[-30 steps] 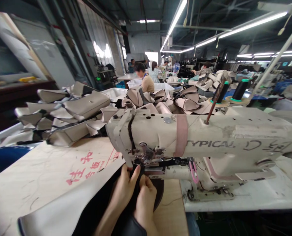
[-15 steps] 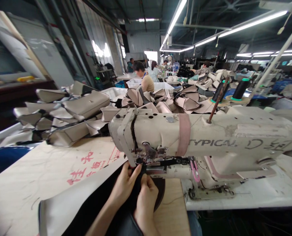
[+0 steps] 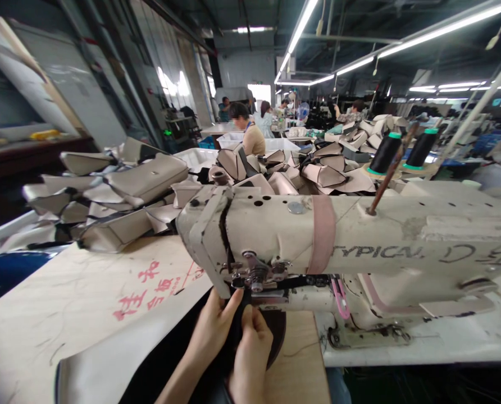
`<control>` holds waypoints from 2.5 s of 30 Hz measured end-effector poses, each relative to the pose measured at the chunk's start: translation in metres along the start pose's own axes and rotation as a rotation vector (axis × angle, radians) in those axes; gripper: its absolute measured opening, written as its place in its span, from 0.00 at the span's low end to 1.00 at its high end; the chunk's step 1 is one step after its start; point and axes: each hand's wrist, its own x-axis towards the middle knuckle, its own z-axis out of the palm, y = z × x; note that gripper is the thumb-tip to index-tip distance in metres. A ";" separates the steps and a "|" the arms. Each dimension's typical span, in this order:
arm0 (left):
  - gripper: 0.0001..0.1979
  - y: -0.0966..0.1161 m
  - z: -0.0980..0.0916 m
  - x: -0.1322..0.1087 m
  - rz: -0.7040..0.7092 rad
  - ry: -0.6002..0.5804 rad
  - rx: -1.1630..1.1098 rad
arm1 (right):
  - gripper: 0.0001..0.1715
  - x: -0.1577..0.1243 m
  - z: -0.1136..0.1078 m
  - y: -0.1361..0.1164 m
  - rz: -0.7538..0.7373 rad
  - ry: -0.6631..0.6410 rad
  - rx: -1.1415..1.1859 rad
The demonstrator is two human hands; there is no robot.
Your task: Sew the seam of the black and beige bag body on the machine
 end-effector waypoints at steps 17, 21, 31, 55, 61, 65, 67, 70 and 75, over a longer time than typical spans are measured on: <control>0.14 -0.002 -0.005 0.015 0.031 -0.073 -0.156 | 0.26 -0.002 0.005 -0.010 -0.013 0.056 -0.147; 0.14 -0.003 -0.004 0.014 0.045 -0.058 -0.161 | 0.26 0.000 0.001 -0.006 -0.016 0.091 -0.157; 0.15 0.003 -0.006 0.011 0.039 -0.054 -0.121 | 0.22 -0.001 0.001 -0.009 -0.063 0.084 -0.161; 0.14 -0.011 0.002 0.020 0.038 -0.055 -0.146 | 0.25 0.006 -0.004 -0.015 -0.217 0.036 -0.396; 0.14 -0.013 0.003 0.023 0.035 -0.046 -0.148 | 0.24 -0.004 -0.027 -0.055 -0.303 -0.180 -0.683; 0.14 -0.013 0.003 0.024 0.038 -0.038 -0.146 | 0.17 -0.017 -0.095 -0.134 -1.052 0.192 -1.164; 0.14 -0.013 0.002 0.024 0.040 -0.035 -0.150 | 0.17 -0.018 -0.140 -0.180 -1.399 0.497 -1.280; 0.14 -0.012 0.001 0.024 0.039 -0.025 -0.167 | 0.23 -0.011 -0.197 -0.233 -1.531 0.614 -1.545; 0.14 -0.010 0.000 0.025 0.037 -0.017 -0.196 | 0.24 -0.001 -0.234 -0.248 -1.585 0.334 -1.814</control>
